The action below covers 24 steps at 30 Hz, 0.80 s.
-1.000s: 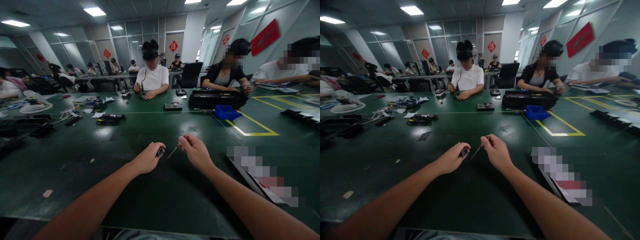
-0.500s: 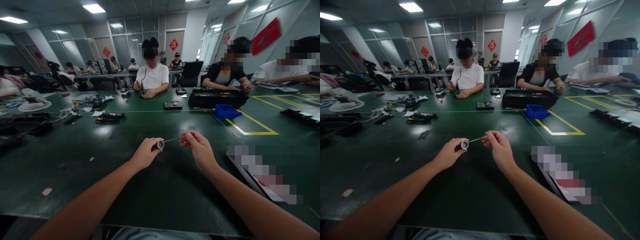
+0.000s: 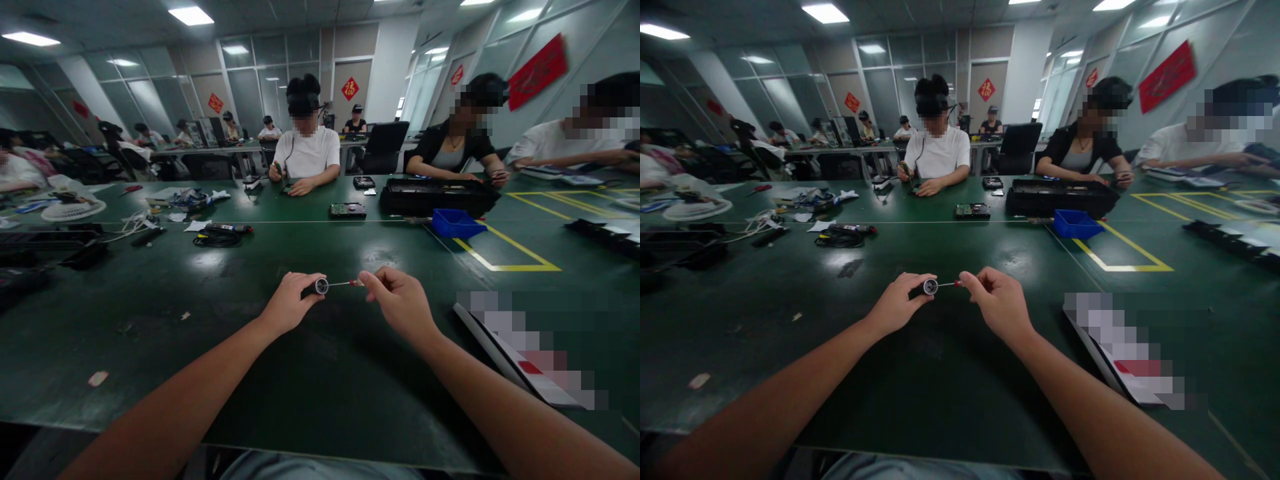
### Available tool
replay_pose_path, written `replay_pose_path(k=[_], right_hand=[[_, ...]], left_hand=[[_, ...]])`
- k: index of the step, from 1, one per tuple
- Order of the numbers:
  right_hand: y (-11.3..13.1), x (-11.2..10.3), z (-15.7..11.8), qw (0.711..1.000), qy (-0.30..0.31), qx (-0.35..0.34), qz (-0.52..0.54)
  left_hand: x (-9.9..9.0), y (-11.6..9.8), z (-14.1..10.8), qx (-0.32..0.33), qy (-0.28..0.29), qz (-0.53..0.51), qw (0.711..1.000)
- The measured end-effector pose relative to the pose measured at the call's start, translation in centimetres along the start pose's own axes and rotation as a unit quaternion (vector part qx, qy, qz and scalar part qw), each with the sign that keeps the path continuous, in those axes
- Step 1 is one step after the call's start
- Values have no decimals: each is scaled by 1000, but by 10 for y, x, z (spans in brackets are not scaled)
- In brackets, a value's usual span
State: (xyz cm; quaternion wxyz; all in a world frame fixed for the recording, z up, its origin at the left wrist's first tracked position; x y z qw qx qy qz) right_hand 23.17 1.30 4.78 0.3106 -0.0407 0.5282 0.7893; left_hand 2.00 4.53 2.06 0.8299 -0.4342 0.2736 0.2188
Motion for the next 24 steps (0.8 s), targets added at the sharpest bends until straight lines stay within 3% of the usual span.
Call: replay_pose_path(k=[6, 13, 24], right_hand=[[4, 1, -3, 999, 3, -36, -19], [12, 5, -8, 995, 33, -83, 31], [19, 7, -13, 993, 54, -102, -14]], left_hand=[[-1, 1, 0, 2, -3, 10, 1000], [1, 0, 0, 1, 5, 3, 1000], [3, 3, -2, 7, 9, -3, 1000]])
Point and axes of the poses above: each hand's wrist, its own z-axis towards the middle knuckle, its own x-axis out of the palm, y = z × x, the point moved 6 cm from there along z, towards the middle knuckle, and after that the axes turned 13 degrees about -y, right-handed, at the moved point
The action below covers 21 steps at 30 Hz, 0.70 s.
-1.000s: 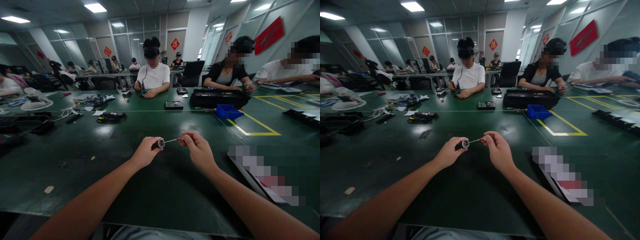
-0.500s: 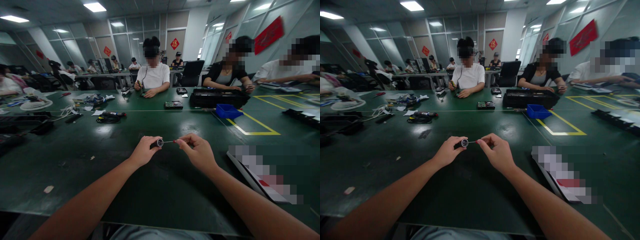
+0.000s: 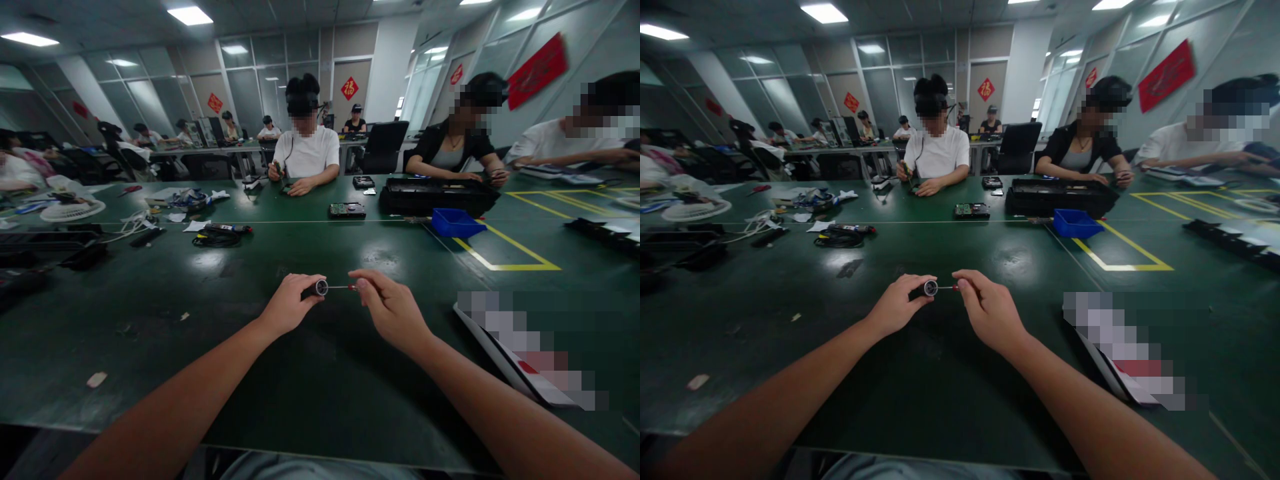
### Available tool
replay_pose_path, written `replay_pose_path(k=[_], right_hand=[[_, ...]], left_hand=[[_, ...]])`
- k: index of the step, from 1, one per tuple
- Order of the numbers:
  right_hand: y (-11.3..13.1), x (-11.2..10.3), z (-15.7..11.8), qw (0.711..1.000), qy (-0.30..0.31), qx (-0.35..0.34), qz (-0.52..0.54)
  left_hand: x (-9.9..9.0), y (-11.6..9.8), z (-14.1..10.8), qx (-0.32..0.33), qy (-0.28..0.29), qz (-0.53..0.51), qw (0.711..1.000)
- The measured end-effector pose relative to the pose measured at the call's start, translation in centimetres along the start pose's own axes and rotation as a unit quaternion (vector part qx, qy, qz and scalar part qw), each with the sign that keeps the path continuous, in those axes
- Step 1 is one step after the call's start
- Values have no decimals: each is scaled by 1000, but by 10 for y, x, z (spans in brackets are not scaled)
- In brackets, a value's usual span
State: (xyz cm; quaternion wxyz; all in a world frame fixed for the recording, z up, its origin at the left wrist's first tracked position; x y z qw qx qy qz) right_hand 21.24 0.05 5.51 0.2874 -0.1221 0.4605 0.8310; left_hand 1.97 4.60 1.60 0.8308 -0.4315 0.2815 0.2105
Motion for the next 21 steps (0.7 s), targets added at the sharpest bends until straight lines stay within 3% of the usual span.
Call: replay_pose_path(k=[6, 14, 21], right_hand=[[-2, 5, -1, 999, 35, 17, 22], [-6, 6, -1, 999, 4, 33, 37], [-6, 9, -3, 999, 23, 44, 19]], left_hand=[[0, 1, 1, -11, -2, 3, 1000], [0, 1, 2, -27, 4, 5, 1000], [4, 7, 0, -16, 9, -11, 1000]])
Point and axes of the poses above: each hand's wrist, its own z-axis towards the middle knuckle, its own x-axis out of the palm, y = z × x, the point moved 6 cm from there along z, towards the middle knuckle, and after that the axes turned 13 degrees about -y, right-handed, at the moved point
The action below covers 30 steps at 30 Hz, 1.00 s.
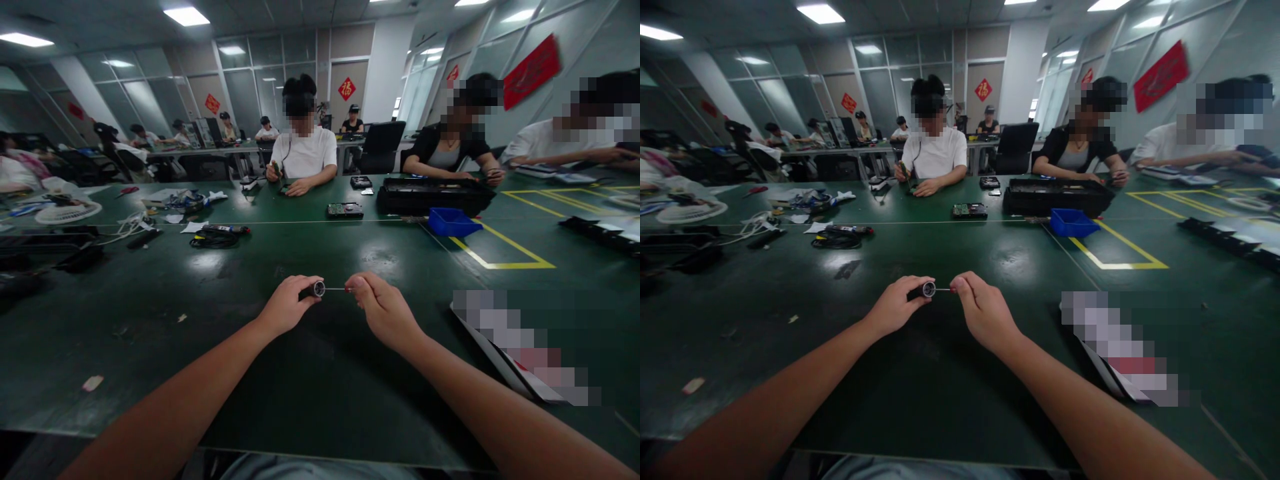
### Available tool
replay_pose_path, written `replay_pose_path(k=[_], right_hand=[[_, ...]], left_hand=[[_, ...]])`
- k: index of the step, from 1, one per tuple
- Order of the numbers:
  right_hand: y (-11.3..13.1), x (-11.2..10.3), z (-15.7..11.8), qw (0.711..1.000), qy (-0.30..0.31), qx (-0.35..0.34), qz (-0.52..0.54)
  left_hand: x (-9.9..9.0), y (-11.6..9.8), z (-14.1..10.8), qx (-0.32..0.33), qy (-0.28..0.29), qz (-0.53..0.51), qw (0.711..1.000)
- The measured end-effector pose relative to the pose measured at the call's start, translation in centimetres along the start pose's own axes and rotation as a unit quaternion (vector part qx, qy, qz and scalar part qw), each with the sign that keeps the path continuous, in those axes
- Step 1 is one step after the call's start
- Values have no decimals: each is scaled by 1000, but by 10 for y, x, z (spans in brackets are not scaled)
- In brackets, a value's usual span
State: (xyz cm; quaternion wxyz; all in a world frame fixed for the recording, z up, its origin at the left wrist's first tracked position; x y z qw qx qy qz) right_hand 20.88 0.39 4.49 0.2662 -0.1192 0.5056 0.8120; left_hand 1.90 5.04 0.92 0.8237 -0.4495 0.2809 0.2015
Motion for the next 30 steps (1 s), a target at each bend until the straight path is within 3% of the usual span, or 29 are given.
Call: replay_pose_path(k=[8, 12, 17, 22, 27, 30], right_hand=[[-12, -2, 1, 993, -49, 56, 95], [-19, 3, 4, 974, -67, 110, 188], [-30, 6, 5, 937, -115, 174, 279], [-47, 9, 9, 913, -92, 240, 317], [-52, -1, 11, 929, -146, 222, 258], [-42, -1, 10, 953, -132, 170, 215]], left_hand=[[0, 0, 0, -11, -2, -5, 1000], [-2, 0, 1, -30, -24, -27, 999], [-2, -10, 3, 28, -10, -30, 999], [-2, -10, 5, 60, 7, 17, 998], [5, -2, 3, 34, 48, 54, 997], [6, -5, 2, 26, 53, 62, 996]])
Point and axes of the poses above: each hand's wrist, its own z-axis towards the middle knuckle, its own x-axis out of the palm, y = z × x, the point moved 6 cm from there along z, towards the middle knuckle, and after that the axes turned 13 degrees about -y, right-handed, at the moved point
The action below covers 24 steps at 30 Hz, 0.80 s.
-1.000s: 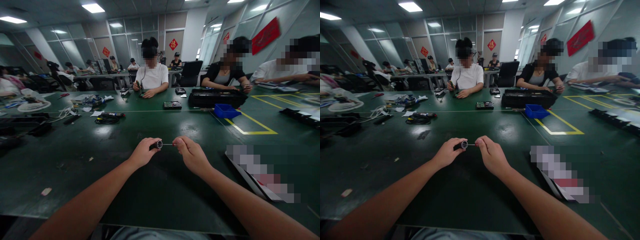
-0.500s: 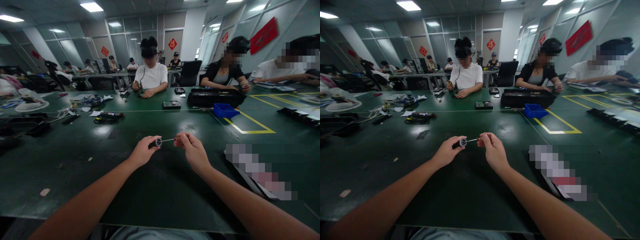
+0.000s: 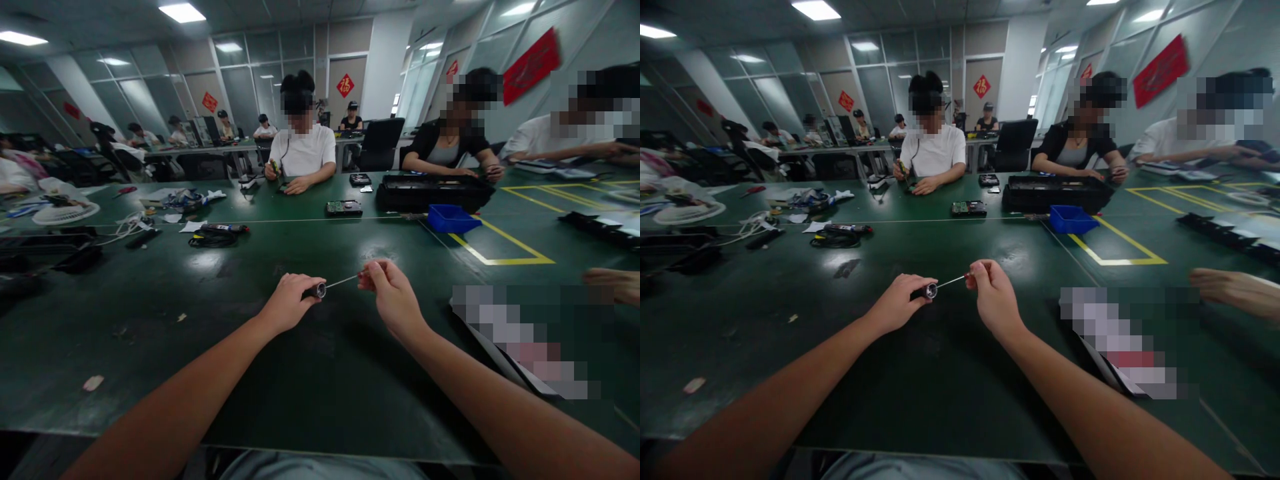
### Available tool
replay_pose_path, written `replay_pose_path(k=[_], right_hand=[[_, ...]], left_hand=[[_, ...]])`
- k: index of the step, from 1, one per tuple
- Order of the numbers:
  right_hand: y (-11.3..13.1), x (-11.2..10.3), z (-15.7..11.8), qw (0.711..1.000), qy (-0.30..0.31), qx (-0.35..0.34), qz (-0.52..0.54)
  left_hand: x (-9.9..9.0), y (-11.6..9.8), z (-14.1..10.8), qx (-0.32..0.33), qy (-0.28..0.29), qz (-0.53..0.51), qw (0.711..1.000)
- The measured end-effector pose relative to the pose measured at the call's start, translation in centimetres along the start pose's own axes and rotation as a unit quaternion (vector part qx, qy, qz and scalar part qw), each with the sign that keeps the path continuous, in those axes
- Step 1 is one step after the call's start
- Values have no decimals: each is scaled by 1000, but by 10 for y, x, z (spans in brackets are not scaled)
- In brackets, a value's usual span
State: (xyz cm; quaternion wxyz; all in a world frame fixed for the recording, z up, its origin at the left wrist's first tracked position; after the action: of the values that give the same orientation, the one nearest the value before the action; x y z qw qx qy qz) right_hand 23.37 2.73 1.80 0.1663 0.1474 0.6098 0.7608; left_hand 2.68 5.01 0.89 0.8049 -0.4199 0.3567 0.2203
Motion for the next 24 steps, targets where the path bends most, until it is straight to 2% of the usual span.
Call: replay_pose_path(k=[3, 7, 12, 18, 24], right_hand=[[7, 4, -5, 999, 25, -37, -26], [10, 8, -9, 997, 53, -43, -38], [11, 6, -7, 996, 45, -47, -54], [16, 2, -4, 987, 46, -74, -132], [13, 6, -6, 993, 83, -65, -56]], left_hand=[[-1, -3, -1, -4, -3, -4, 1000], [-2, -5, -2, 2, -11, -21, 1000], [-3, -5, -1, 6, -18, -31, 999], [-3, -5, -1, 44, -32, -29, 998], [-2, -4, -2, 50, -27, -21, 998]])
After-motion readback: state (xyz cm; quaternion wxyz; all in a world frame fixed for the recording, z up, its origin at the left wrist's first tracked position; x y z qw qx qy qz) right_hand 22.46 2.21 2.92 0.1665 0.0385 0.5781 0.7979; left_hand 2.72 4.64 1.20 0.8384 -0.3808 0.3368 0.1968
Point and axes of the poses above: each hand's wrist, its own z-axis towards the middle knuckle, its own x-axis out of the palm, y = z × x, the point moved 6 cm from there along z, towards the middle knuckle, and after that the axes turned 13 degrees about -y, right-handed, at the moved point
